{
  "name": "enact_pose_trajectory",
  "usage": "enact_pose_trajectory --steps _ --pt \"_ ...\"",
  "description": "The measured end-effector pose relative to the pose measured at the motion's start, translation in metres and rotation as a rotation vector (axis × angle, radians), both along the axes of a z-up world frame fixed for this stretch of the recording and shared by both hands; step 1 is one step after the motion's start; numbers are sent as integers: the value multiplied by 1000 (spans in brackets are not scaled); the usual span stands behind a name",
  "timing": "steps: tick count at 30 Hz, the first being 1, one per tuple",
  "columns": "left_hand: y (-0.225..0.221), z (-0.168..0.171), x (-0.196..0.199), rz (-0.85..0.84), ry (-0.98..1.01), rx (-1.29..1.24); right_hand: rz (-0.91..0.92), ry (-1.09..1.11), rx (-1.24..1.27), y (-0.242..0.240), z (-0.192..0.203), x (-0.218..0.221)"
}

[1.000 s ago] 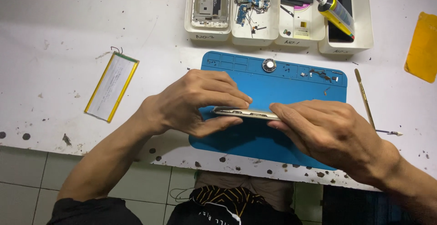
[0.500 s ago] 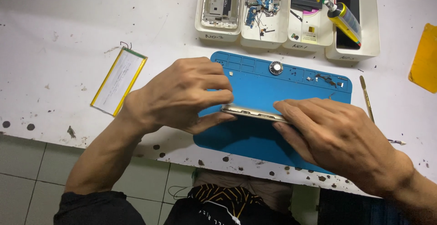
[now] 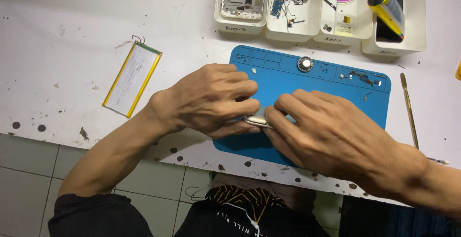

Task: Disassembling a tablet by removing the back cover and inspecting internal components

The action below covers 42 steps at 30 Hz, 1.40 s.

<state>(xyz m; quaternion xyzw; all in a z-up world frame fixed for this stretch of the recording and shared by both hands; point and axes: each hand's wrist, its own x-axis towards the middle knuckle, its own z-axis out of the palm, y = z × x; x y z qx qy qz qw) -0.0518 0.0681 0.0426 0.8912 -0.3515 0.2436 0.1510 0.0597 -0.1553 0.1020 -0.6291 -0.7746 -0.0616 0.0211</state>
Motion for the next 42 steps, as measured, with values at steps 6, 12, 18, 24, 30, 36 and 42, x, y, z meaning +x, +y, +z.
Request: enact_pose_trajectory --steps 6,12,18,24,30,36,42 --pt "-2 -3 2 8 -38 19 65 -2 -16 6 2 2" --pt "-1 -2 1 1 -68 59 63 79 -69 11 3 1" --pt "-1 -3 2 -3 -86 67 130 10 -116 15 10 4" --pt "-1 -3 1 -12 -75 91 239 -100 -209 16 14 12" --pt "-5 -5 0 -51 -57 67 410 -261 -213 14 9 20" --pt "-7 -8 -2 -36 -126 89 416 -217 -147 10 6 17" --pt "-4 -6 -2 38 -181 80 155 -178 -78 -6 13 11"
